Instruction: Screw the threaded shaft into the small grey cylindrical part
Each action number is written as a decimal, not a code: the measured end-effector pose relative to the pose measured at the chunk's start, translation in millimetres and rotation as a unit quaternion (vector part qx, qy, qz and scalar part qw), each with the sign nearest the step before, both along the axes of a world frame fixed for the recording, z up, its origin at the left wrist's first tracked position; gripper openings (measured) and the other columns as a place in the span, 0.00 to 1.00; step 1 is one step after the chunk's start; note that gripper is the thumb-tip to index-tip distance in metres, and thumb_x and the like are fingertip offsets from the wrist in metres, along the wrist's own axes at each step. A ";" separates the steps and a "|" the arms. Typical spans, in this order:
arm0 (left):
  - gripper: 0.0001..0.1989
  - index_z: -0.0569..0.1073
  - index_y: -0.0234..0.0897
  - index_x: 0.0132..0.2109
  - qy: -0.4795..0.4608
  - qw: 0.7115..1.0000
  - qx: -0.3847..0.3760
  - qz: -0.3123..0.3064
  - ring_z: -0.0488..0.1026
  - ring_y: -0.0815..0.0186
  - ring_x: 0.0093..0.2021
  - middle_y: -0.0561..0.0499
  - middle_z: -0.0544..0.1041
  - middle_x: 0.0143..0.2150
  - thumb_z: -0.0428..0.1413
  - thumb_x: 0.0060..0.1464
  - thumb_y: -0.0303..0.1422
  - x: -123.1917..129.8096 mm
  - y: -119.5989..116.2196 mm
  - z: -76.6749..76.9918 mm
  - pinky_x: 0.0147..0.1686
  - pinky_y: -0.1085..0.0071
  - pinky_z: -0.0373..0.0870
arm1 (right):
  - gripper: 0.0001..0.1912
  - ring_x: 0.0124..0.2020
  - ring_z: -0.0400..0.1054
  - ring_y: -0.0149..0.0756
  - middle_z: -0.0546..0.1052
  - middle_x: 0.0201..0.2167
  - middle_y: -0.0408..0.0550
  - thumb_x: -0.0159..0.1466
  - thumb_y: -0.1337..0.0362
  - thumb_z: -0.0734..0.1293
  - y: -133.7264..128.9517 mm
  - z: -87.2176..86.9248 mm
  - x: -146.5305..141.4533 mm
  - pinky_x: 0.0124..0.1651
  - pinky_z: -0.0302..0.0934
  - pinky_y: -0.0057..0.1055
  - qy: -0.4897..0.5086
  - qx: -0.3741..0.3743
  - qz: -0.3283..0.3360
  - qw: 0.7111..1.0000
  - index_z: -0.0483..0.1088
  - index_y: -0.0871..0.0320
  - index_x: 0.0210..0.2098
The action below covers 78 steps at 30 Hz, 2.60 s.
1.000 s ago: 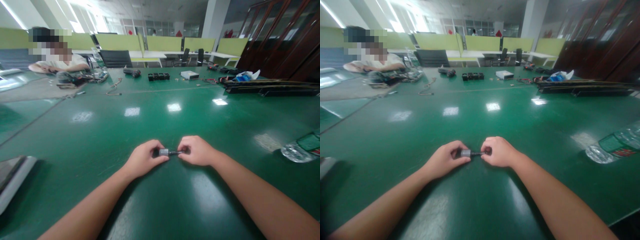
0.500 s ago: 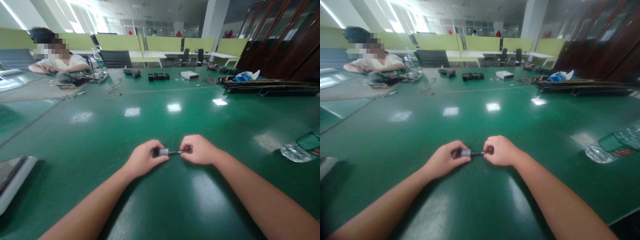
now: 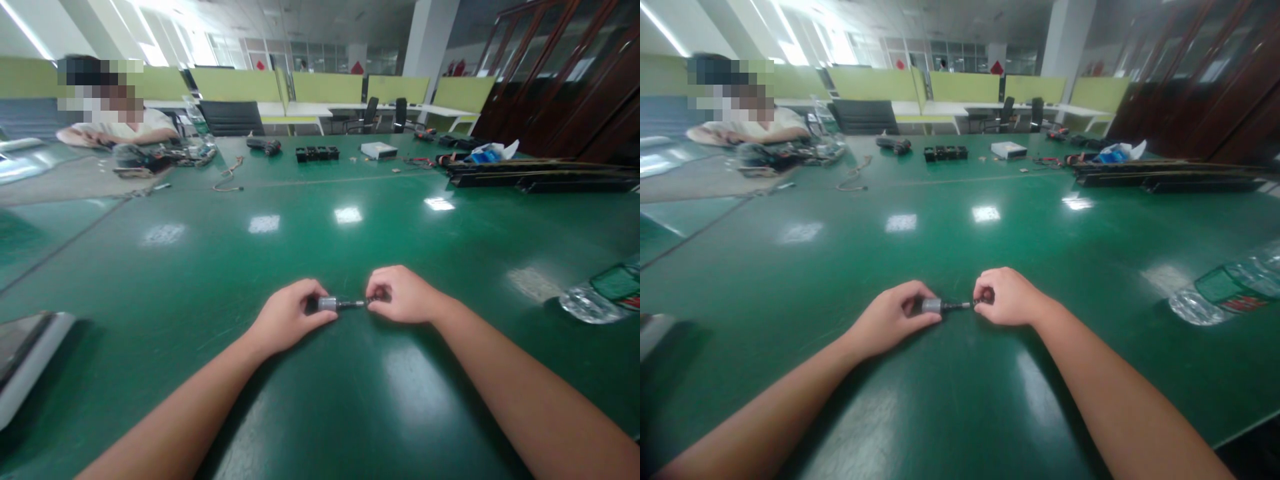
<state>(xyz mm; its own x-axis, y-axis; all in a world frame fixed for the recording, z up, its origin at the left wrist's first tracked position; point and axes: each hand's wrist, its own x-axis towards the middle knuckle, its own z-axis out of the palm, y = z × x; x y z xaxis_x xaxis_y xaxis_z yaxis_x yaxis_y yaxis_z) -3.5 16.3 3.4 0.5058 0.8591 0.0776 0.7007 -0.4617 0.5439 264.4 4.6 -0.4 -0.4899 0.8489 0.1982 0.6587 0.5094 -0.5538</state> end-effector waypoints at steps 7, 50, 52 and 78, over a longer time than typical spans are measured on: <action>0.15 0.77 0.41 0.41 -0.004 1.000 0.001 0.000 0.67 0.66 0.29 0.56 0.73 0.29 0.63 0.53 0.46 0.2 0.3 -1.9 0.32 0.71 0.61 | 0.03 0.28 0.67 0.29 0.75 0.28 0.43 0.55 0.69 0.73 0.3 -1.6 -3.6 0.33 0.58 0.26 0.010 -0.004 0.004 1.000 0.78 0.59 0.30; 0.16 0.78 0.40 0.41 -0.007 1.000 0.016 -0.021 0.68 0.66 0.30 0.55 0.75 0.31 0.63 0.51 0.47 -0.4 0.8 -2.5 0.32 0.72 0.62 | 0.12 0.38 0.72 0.34 0.80 0.36 0.45 0.56 0.65 0.75 -3.8 -12.4 -29.4 0.41 0.61 0.29 0.059 0.000 0.020 0.998 0.79 0.56 0.41; 0.16 0.78 0.40 0.41 -0.006 1.000 0.016 -0.019 0.68 0.66 0.30 0.54 0.75 0.31 0.63 0.51 0.47 -0.1 0.7 -2.1 0.32 0.72 0.62 | 0.11 0.37 0.72 0.34 0.80 0.36 0.45 0.57 0.64 0.75 -4.0 -12.5 -30.0 0.41 0.61 0.30 0.050 0.007 0.024 0.998 0.79 0.56 0.40; 0.16 0.78 0.40 0.40 -0.002 1.000 0.011 -0.011 0.70 0.65 0.30 0.54 0.76 0.31 0.63 0.51 0.47 1.6 -1.1 0.2 0.30 0.72 0.61 | 0.05 0.34 0.71 0.34 0.79 0.32 0.44 0.61 0.64 0.72 -2.7 -15.4 -33.7 0.43 0.60 0.31 0.034 0.048 0.055 0.997 0.78 0.56 0.37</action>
<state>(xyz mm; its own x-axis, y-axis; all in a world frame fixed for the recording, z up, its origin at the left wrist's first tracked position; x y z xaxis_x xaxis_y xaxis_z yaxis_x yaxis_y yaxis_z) -1.9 15.2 3.6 0.5246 0.8456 0.0989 0.6878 -0.4895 0.5360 230.7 1.9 -15.8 -0.5625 0.7657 0.3119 0.5584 0.6301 -0.5396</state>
